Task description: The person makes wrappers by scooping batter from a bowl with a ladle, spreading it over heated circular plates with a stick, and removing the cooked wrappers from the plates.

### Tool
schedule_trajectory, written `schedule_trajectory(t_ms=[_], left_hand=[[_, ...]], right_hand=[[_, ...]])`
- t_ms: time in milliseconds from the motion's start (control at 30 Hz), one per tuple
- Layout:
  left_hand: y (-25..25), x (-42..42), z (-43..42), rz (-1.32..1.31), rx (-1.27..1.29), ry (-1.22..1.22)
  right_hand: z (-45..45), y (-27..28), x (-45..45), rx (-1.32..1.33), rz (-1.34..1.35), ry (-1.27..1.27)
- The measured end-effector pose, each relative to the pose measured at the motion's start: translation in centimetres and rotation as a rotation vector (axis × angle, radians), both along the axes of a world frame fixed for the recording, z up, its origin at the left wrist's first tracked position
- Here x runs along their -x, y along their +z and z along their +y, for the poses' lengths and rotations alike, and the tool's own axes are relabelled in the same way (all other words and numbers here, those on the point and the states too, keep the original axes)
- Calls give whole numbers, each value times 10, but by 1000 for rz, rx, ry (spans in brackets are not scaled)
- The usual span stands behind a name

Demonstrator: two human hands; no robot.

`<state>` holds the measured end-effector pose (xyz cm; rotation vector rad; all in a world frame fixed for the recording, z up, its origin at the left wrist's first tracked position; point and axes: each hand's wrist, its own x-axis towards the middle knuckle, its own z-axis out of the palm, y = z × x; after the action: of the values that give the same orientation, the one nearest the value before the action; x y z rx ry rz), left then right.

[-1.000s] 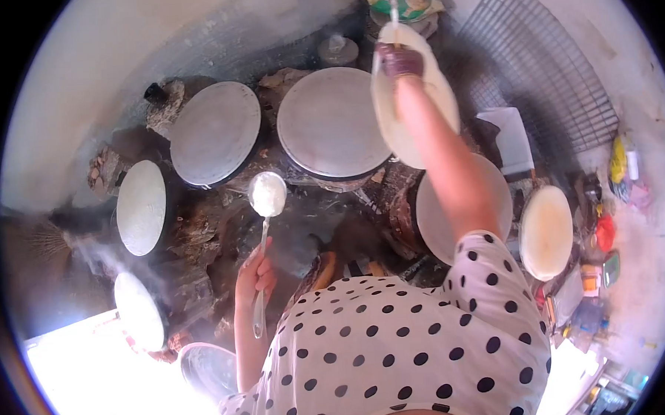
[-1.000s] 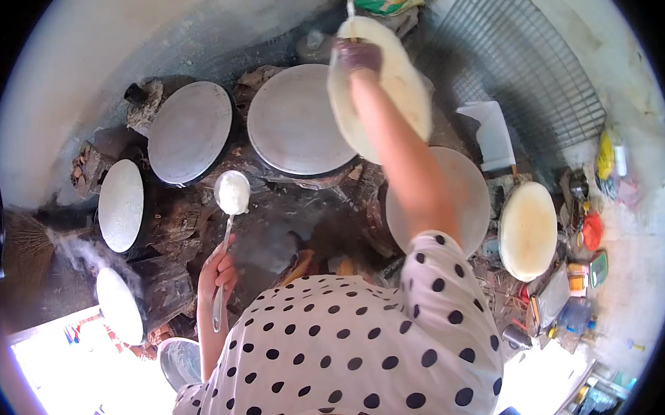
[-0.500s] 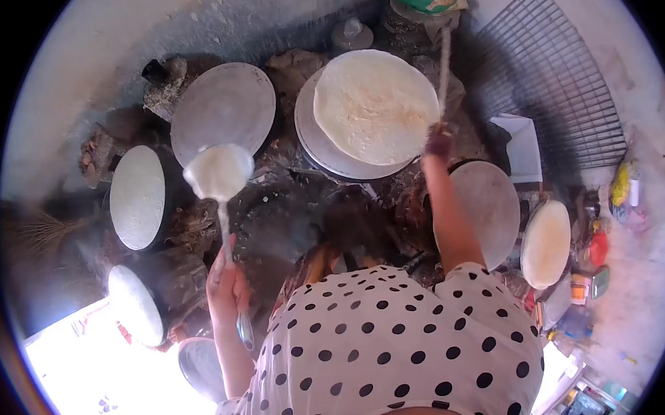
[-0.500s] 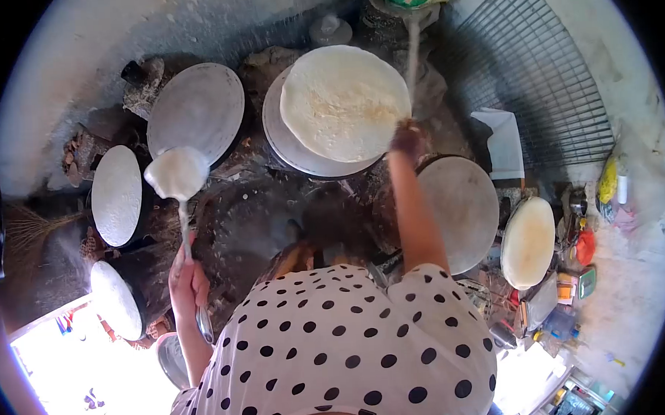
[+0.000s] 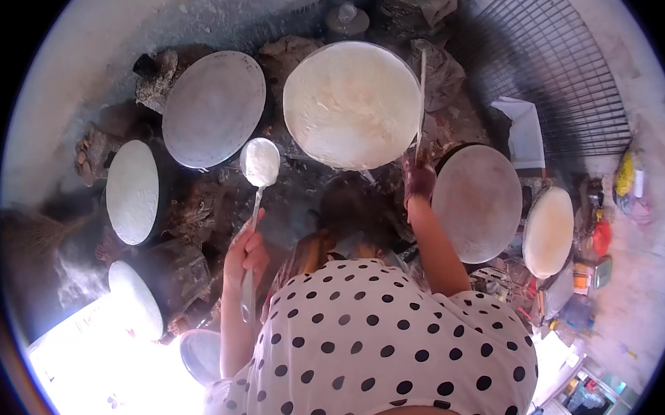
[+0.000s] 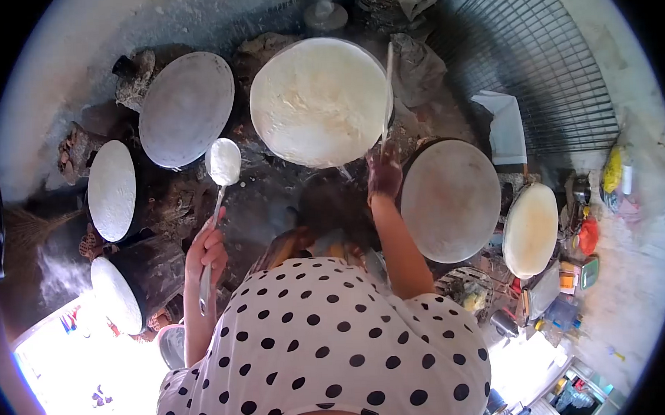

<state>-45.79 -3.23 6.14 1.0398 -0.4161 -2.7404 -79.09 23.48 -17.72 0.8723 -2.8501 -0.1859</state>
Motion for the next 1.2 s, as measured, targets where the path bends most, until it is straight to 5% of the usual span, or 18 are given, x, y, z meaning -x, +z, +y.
schedule_trajectory(t_ms=[67, 133, 167, 267, 333, 400, 467, 533, 567, 633, 700, 933, 1000, 1033, 1200], left_hand=[[14, 1, 2, 6, -22, 47], [29, -4, 6, 136, 131, 41], [35, -9, 10, -35, 498, -97], [55, 6, 30, -319, 774, -247], [25, 7, 33, -294, 674, -220], [2, 11, 31, -140, 265, -150], [-6, 5, 40, -102, 190, -148], [-7, 2, 50, -78, 126, -119], [-6, 1, 53, -84, 122, -125], [-7, -1, 56, -92, 123, -134], [-8, -1, 55, -100, 128, -154], [25, 1, 50, 109, -32, -22], [48, -5, 58, -125, 723, -206], [58, 1, 65, -217, 840, -244], [-5, 13, 56, -175, 467, -280]], right_hand=[[-6, 78, -49, 766, -378, -351], [9, 79, -56, 548, -194, -161], [16, 80, -53, 559, -135, -86], [8, 93, -49, 522, -189, -94], [9, 87, -53, 482, -290, -163], [21, 55, -67, 476, -271, -30], [34, 26, -76, 968, -563, -119], [39, 56, -81, 776, -96, 251], [36, 83, -74, 776, -97, 253], [21, 126, -49, 982, -1389, -557], [7, 106, -18, 1029, -1606, -815], [-2, 97, 4, 804, -1395, -743], [11, 93, -1, 775, -1384, -761], [11, 95, 2, 768, -1378, -772], [-24, 124, 27, 730, -1296, -780]])
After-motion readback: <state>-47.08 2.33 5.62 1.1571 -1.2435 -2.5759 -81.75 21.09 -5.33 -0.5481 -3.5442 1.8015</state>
